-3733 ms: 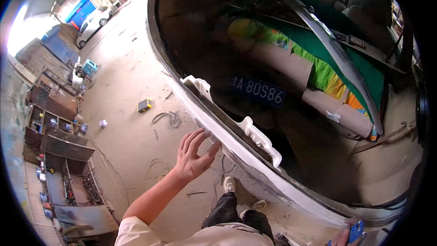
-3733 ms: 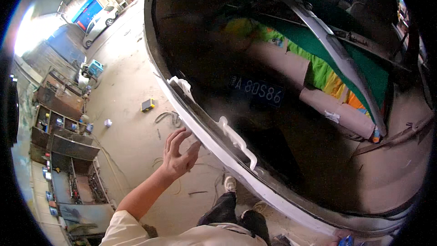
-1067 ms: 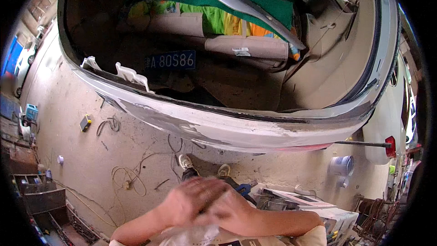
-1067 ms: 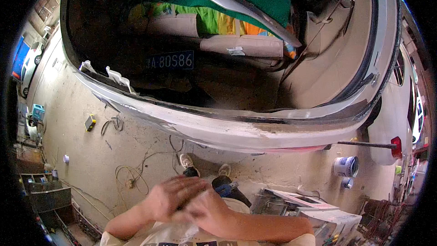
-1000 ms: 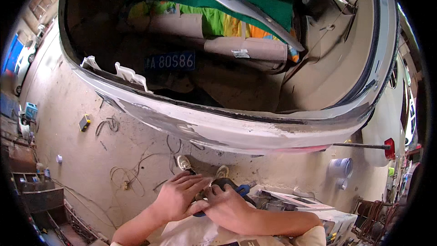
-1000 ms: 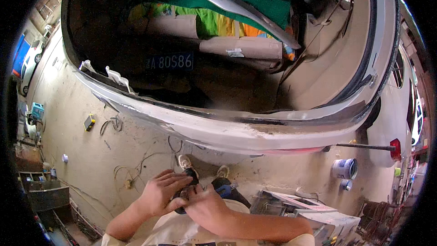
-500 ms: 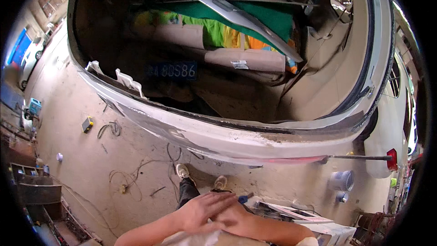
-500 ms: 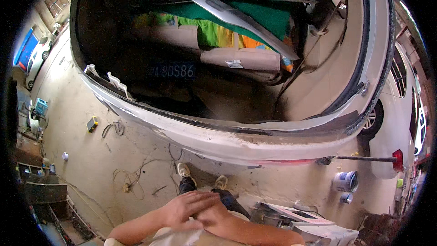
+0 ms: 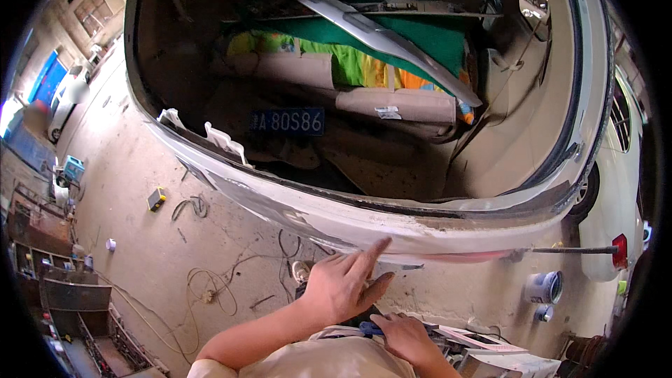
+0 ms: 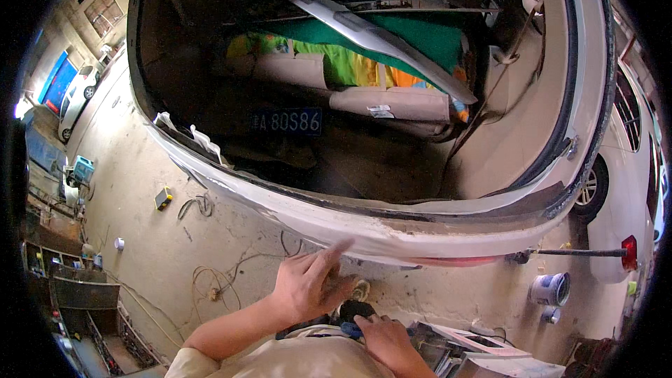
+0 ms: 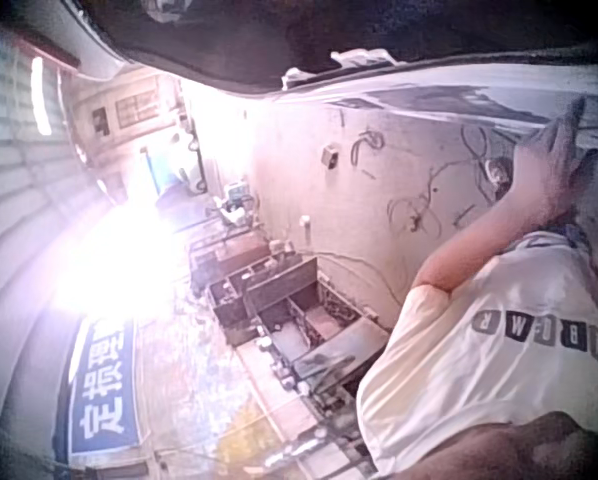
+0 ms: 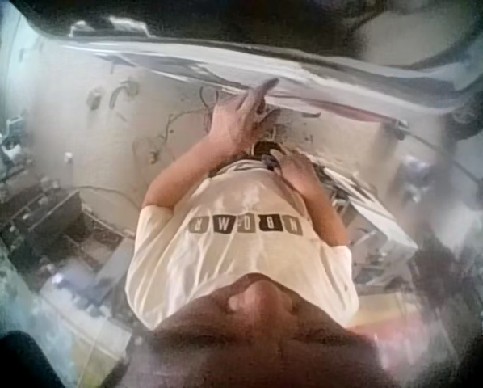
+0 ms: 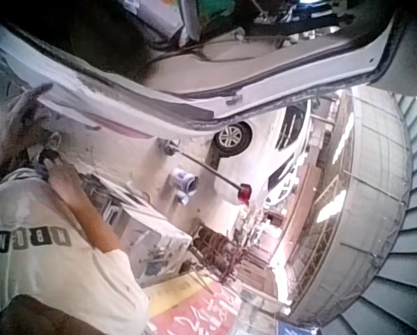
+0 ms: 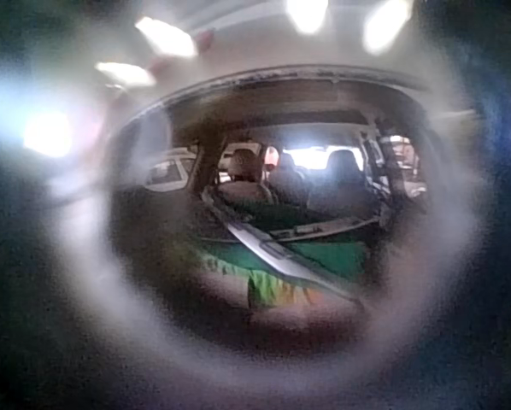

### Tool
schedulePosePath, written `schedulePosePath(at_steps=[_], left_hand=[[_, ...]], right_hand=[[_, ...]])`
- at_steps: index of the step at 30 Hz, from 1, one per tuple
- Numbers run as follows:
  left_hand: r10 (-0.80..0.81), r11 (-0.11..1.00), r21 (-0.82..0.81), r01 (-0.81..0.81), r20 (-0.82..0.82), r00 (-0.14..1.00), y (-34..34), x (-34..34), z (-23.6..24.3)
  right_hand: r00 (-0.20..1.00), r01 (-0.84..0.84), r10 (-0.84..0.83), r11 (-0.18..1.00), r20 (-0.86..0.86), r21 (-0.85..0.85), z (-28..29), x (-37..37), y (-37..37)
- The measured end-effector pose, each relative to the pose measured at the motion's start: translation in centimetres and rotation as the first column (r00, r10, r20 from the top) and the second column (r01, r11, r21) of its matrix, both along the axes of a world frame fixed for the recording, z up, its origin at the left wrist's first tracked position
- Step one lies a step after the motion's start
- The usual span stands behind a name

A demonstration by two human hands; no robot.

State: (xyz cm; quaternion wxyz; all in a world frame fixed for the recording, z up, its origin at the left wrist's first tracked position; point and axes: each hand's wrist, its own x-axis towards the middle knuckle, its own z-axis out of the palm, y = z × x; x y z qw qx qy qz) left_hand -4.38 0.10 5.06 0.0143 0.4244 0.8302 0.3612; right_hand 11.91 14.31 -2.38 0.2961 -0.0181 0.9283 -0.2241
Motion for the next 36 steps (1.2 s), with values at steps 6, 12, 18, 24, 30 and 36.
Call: schedulePosePath(at_steps=[6, 12, 18, 24, 30, 36], left_hand=[[0.108, 0.981, 0.168, -0.097, -0.06, 0.992, 0.0, -0.6, -0.6], [0.213, 0.974, 0.073, -0.217, 0.058, 0.975, -5.5, 0.0, -4.8], [0.589, 0.805, -0.275, -0.526, 0.26, 0.765, -13.9, 4.5, -12.6], [0.714, 0.698, -0.444, -0.562, 0.36, 0.601, -16.9, 7.7, -15.7], [0.714, 0.699, -0.356, -0.62, 0.401, 0.574, -16.3, 5.9, -15.3], [0.76, 0.65, -0.526, -0.548, 0.431, 0.487, -19.7, 4.4, -17.7]], right_hand=[[1.0, 0.023, -0.023, 1.0, 0.017, 0.0, -0.9, -0.2, 0.3], [0.996, 0.032, -0.03, 0.999, 0.089, -0.018, -0.9, -1.7, -0.1], [0.995, 0.084, -0.079, 0.993, 0.064, -0.084, -2.4, -1.9, -0.1], [0.994, 0.086, -0.08, 0.991, 0.071, -0.1, -4.0, -3.3, 0.1], [0.994, 0.09, -0.082, 0.989, 0.069, -0.116, -2.7, -6.7, -0.1], [0.949, 0.24, -0.225, 0.97, 0.22, -0.046, -7.1, -7.5, 0.4]])
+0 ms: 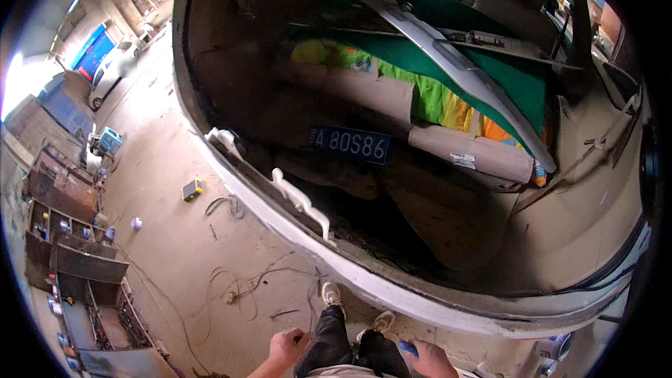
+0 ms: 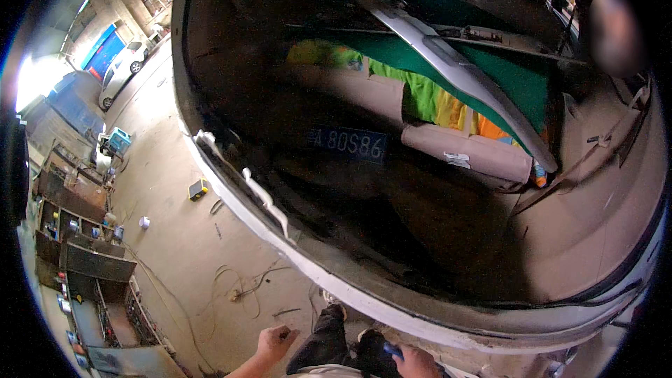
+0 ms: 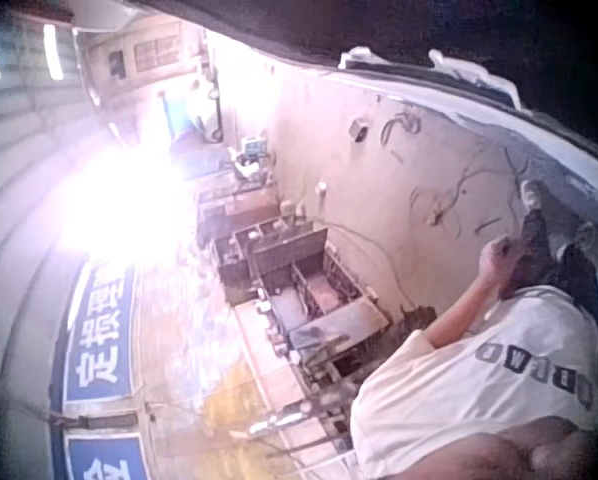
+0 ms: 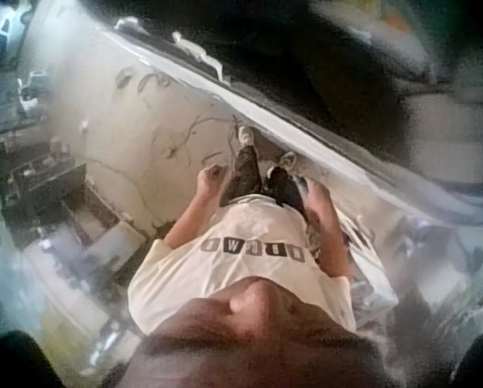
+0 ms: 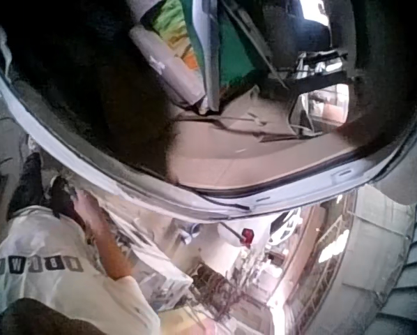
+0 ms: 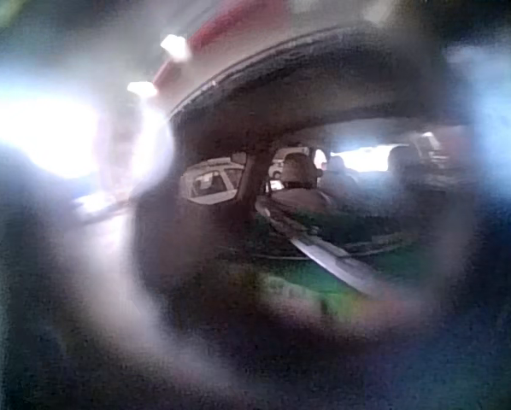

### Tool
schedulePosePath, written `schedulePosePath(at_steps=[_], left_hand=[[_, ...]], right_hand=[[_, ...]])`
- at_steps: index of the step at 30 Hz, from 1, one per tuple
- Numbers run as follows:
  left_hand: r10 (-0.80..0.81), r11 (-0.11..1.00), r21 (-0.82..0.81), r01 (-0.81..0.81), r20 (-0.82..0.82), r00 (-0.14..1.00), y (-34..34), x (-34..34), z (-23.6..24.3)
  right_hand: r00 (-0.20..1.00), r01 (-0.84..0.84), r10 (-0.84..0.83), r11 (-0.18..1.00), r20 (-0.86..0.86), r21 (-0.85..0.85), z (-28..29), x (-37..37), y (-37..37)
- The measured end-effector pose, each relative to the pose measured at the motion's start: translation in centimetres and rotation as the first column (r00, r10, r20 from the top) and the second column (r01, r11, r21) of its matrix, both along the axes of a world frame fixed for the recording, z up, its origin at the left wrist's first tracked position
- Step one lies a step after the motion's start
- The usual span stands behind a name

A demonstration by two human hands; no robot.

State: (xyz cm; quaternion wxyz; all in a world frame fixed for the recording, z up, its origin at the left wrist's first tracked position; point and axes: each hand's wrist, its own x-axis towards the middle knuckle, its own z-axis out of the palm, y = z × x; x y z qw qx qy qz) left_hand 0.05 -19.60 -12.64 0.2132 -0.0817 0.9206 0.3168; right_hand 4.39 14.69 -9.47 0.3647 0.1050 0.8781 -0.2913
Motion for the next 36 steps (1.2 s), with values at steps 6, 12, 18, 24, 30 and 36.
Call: schedulePosePath(at_steps=[6, 12, 18, 24, 30, 36], left_hand=[[-0.069, 0.982, -0.154, 0.113, 0.264, 0.962, -12.3, 4.7, -11.6], [0.213, 0.971, -0.217, -0.098, 0.61, 0.763, -24.6, 9.6, -15.9], [0.137, 0.988, -0.131, -0.078, 0.542, 0.829, -17.4, -0.5, -12.4], [0.118, 0.993, -0.028, -0.118, 0.449, 0.886, -12.6, -4.4, -10.1], [0.177, 0.982, -0.044, -0.183, 0.537, 0.825, -17.3, 1.3, -14.7], [0.136, 0.991, -0.051, -0.127, 0.501, 0.855, -13.9, 0.4, -11.6]], right_hand=[[0.821, 0.543, -0.55, 0.835, -0.153, -0.083, -19.7, 13.7, 5.4], [0.601, 0.796, -0.791, 0.606, 0.11, 0.009, -18.0, 19.5, 4.3], [0.491, 0.864, -0.855, 0.502, 0.164, 0.028, -17.0, 20.0, 2.5], [0.479, 0.873, -0.861, 0.487, 0.172, 0.007, -17.1, 19.5, 2.6], [0.503, 0.861, -0.848, 0.508, 0.167, -0.014, -17.0, 18.8, 3.2], [0.553, 0.833, -0.824, 0.552, 0.124, -0.047, -18.7, 18.5, 4.8]])
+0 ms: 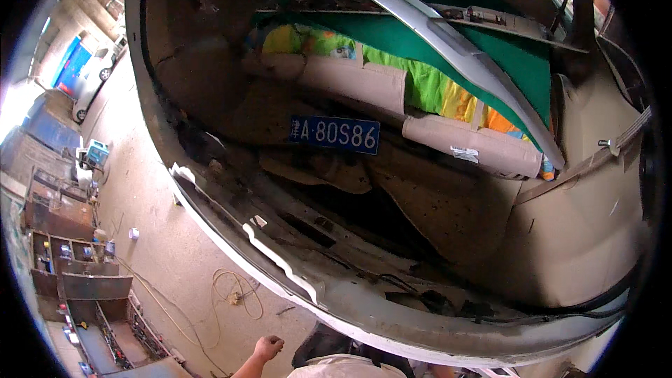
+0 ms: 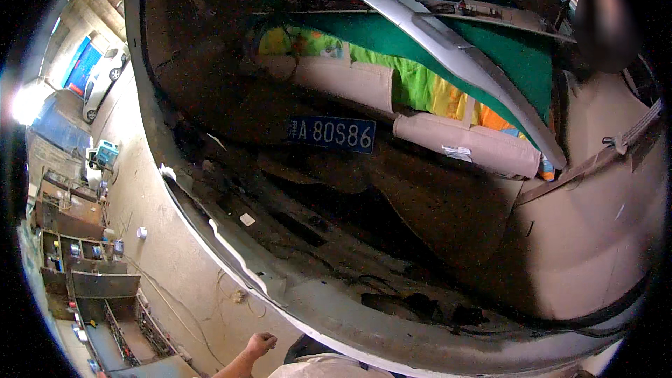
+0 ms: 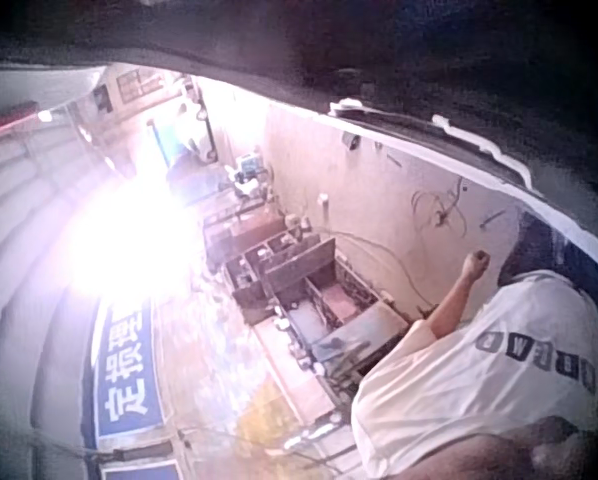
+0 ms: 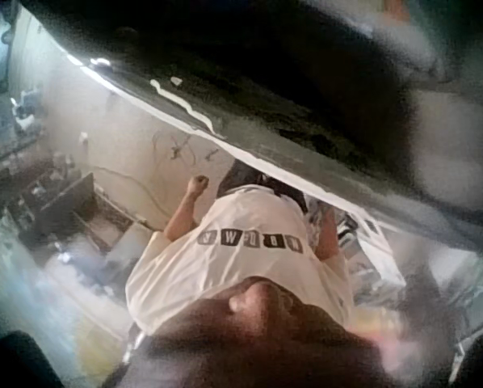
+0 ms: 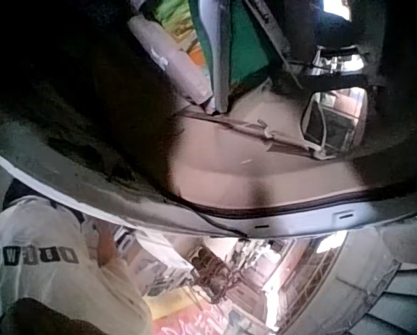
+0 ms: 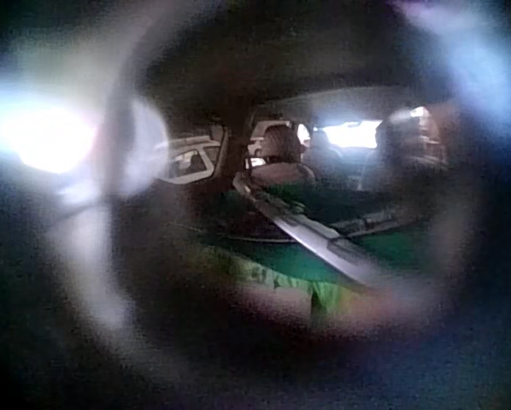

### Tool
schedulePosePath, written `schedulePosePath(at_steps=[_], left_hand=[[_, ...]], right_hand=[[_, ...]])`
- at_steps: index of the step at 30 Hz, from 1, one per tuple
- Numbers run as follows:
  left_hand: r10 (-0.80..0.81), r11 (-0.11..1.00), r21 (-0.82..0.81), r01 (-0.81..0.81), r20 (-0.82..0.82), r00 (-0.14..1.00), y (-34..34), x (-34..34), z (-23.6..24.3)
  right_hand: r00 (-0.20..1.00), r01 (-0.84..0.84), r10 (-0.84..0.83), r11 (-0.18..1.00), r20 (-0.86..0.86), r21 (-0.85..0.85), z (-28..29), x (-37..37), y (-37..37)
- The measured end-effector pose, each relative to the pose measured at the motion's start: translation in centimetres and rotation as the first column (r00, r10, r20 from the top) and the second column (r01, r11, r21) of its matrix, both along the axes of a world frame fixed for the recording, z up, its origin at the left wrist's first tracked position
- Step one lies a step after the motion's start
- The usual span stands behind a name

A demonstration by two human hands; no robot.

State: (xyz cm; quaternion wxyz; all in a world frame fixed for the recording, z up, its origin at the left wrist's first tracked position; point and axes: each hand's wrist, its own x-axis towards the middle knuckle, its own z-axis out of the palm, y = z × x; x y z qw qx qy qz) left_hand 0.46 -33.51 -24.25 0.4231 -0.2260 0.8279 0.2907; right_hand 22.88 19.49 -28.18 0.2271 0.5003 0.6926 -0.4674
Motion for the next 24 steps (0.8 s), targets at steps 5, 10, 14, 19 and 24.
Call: schedulePosePath(at_steps=[5, 10, 14, 19, 24], left_hand=[[0.003, 0.999, 0.04, -0.003, -0.017, 1.0, 1.7, 0.9, -0.7], [-0.037, 0.999, 0.031, 0.037, -0.007, 0.999, 3.8, 0.6, 0.0], [-0.015, 0.999, 0.044, 0.017, -0.052, 0.999, 2.9, 1.8, -0.8], [0.102, 0.993, 0.053, -0.101, -0.013, 0.995, 1.7, 5.2, -1.7], [0.021, 1.0, 0.0, -0.021, 0.012, 1.0, -0.2, 8.3, -4.6]], right_hand=[[0.988, -0.108, 0.117, 0.99, -0.099, 0.092, -2.1, -0.1, 2.5], [0.927, -0.204, 0.257, 0.957, -0.272, 0.208, -7.0, -0.7, 3.2], [0.915, -0.114, 0.158, 0.984, -0.372, 0.136, -8.7, -2.3, 1.6], [0.977, -0.194, 0.204, 0.972, -0.066, 0.13, -5.7, -1.5, 2.3], [0.978, -0.154, 0.151, 0.988, -0.143, -0.009, -6.1, -0.6, 1.3]])
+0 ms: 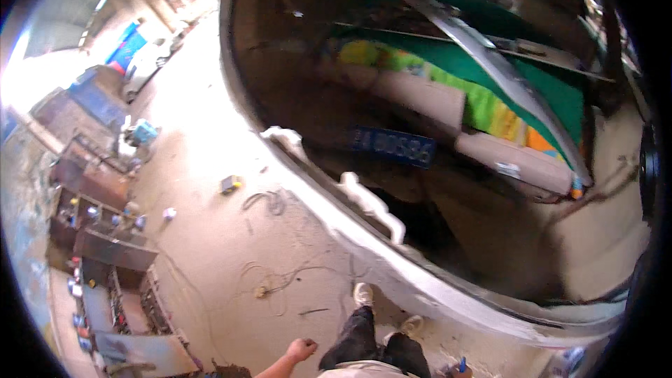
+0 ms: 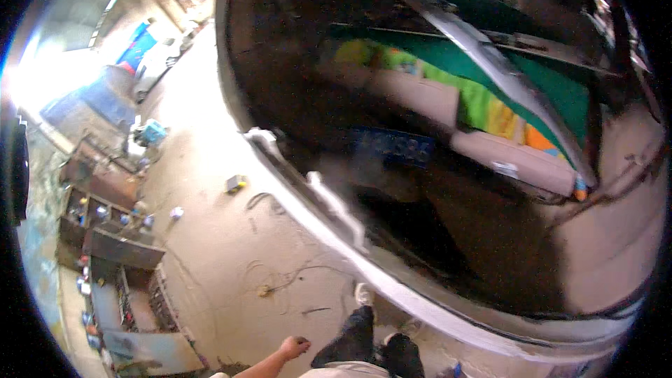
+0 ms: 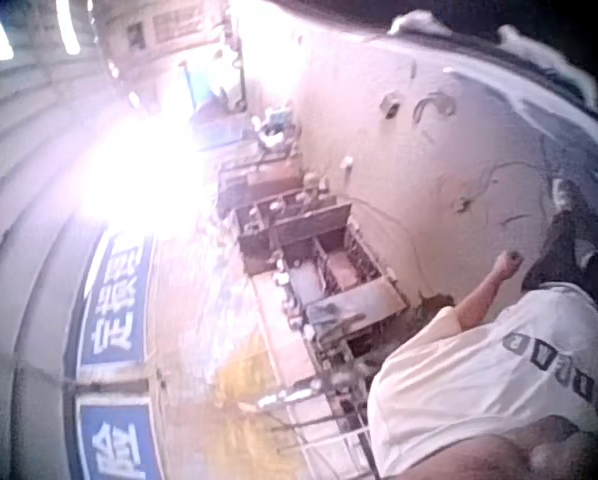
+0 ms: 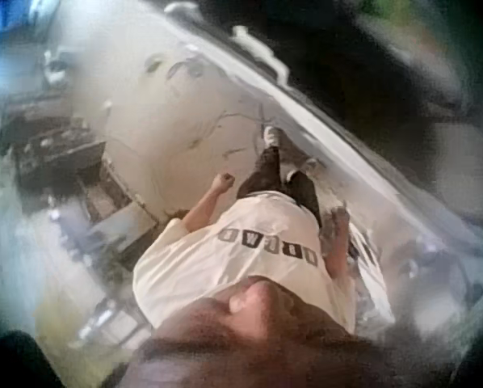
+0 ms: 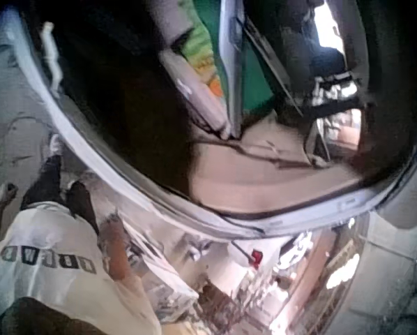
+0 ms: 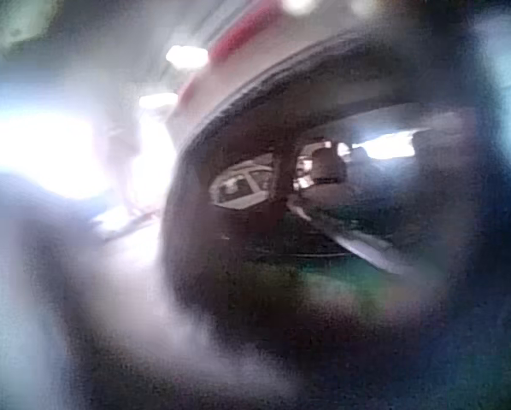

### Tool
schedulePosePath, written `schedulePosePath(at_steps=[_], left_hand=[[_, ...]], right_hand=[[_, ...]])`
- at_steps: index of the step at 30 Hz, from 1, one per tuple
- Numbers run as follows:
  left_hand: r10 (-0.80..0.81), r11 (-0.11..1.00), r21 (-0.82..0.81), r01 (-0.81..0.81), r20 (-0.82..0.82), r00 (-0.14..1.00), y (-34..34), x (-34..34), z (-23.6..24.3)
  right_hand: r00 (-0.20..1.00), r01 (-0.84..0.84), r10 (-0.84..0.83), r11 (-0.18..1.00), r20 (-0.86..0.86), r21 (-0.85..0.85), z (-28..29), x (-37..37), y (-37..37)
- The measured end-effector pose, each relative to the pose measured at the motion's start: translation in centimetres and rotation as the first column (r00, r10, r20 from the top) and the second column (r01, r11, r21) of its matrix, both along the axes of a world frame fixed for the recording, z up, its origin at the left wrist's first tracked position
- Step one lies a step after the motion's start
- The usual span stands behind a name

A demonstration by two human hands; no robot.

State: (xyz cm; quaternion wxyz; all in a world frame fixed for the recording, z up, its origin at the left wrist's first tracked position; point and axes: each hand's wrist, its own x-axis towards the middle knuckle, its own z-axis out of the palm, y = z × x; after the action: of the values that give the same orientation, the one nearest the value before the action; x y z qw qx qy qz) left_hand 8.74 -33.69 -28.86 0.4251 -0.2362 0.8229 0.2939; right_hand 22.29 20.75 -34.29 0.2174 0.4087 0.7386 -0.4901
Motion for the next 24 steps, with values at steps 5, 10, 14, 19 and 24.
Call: schedulePosePath(at_steps=[5, 10, 14, 19, 24], left_hand=[[-0.017, 1.0, 0.0, 0.017, -0.017, 1.0, 0.5, -0.2, 0.9], [0.045, 0.998, 0.055, -0.043, -0.027, 0.999, 1.5, -0.1, 0.7], [0.011, 0.999, 0.037, -0.008, -0.058, 0.998, 1.7, -0.2, 0.5], [0.03, 0.999, 0.044, -0.028, -0.063, 0.998, 1.3, 0.0, 0.4], [0.006, 0.999, 0.038, -0.003, -0.086, 0.996, 0.7, 1.1, -2.0]], right_hand=[[0.999, 0.02, -0.018, 0.998, 0.031, -0.067, 1.8, -0.3, -0.9], [1.0, 0.004, -0.004, 0.997, 0.003, -0.075, 2.3, -0.6, 0.3], [0.997, -0.018, 0.011, 0.995, -0.072, -0.094, 2.1, -0.8, 1.1], [0.989, -0.148, 0.146, 0.981, -0.026, -0.124, -0.7, -1.3, 2.8], [0.978, 0.038, -0.018, 0.995, 0.209, -0.092, 4.5, -2.9, 1.2]])
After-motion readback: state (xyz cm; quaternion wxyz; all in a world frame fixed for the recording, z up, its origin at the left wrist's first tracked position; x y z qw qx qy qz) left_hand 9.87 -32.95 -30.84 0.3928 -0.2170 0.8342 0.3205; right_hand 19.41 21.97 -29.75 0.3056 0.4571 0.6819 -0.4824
